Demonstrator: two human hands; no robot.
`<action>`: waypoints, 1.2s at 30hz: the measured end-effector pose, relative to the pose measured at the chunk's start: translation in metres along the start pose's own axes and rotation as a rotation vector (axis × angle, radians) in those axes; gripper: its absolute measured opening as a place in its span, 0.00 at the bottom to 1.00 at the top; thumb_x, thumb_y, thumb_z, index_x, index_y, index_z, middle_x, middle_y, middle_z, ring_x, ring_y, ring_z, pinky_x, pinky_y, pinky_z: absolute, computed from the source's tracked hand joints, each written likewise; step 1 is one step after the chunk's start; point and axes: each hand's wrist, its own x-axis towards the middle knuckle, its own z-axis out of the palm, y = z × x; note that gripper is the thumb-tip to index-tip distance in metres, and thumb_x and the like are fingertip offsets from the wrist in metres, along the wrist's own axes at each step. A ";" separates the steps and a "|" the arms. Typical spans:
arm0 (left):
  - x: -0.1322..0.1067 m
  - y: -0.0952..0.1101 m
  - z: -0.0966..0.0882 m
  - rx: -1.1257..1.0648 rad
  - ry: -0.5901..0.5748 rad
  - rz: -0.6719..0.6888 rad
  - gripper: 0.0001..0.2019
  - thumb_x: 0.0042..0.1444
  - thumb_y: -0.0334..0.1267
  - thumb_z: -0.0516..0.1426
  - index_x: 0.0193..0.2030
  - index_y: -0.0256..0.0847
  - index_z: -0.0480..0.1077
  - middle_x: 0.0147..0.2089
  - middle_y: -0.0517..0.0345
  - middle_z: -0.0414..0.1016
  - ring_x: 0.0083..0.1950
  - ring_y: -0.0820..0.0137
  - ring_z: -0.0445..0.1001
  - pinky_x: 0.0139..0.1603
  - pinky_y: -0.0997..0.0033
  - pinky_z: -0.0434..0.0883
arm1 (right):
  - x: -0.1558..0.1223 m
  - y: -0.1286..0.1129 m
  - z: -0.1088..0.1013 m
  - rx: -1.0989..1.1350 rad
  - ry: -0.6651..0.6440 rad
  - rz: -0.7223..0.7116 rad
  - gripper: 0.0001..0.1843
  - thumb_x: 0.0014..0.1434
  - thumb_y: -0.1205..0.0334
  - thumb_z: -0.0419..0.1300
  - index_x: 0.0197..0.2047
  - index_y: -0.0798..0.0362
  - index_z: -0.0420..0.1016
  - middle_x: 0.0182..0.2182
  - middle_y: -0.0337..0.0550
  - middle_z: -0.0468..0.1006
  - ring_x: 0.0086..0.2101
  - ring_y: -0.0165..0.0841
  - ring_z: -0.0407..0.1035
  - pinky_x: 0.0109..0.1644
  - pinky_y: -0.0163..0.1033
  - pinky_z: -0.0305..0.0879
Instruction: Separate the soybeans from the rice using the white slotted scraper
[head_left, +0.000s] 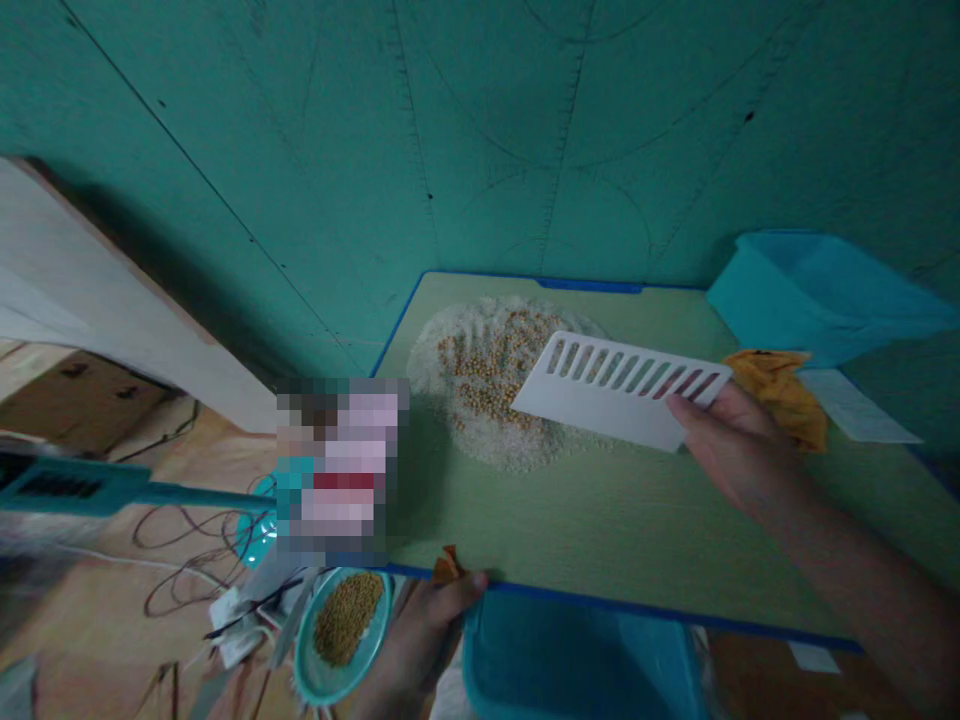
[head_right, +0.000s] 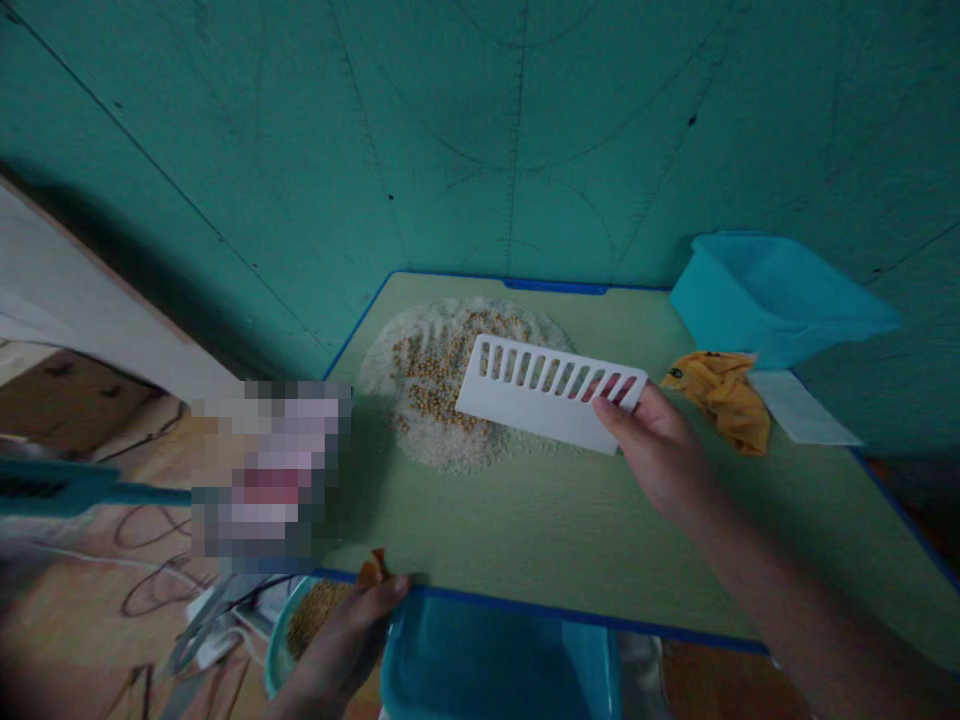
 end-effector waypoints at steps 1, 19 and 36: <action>0.000 0.000 0.000 0.007 -0.022 0.000 0.13 0.40 0.36 0.64 0.36 0.35 0.78 0.39 0.48 0.82 0.51 0.50 0.73 0.57 0.51 0.63 | 0.003 0.002 0.001 -0.007 -0.011 -0.005 0.15 0.50 0.58 0.64 0.42 0.47 0.72 0.39 0.38 0.77 0.42 0.36 0.69 0.52 0.46 0.59; 0.002 0.006 0.003 0.011 -0.089 0.075 0.16 0.37 0.36 0.66 0.38 0.42 0.78 0.37 0.56 0.82 0.53 0.53 0.71 0.58 0.54 0.61 | -0.011 -0.002 0.005 -0.022 -0.010 0.105 0.14 0.47 0.56 0.67 0.37 0.48 0.73 0.36 0.39 0.79 0.41 0.38 0.70 0.53 0.48 0.58; -0.002 0.007 0.008 0.032 -0.011 0.100 0.14 0.38 0.35 0.65 0.36 0.41 0.78 0.46 0.53 0.79 0.55 0.52 0.69 0.57 0.53 0.64 | -0.019 0.006 0.014 -0.113 -0.193 0.107 0.11 0.51 0.55 0.63 0.40 0.46 0.74 0.39 0.39 0.79 0.42 0.38 0.71 0.49 0.45 0.65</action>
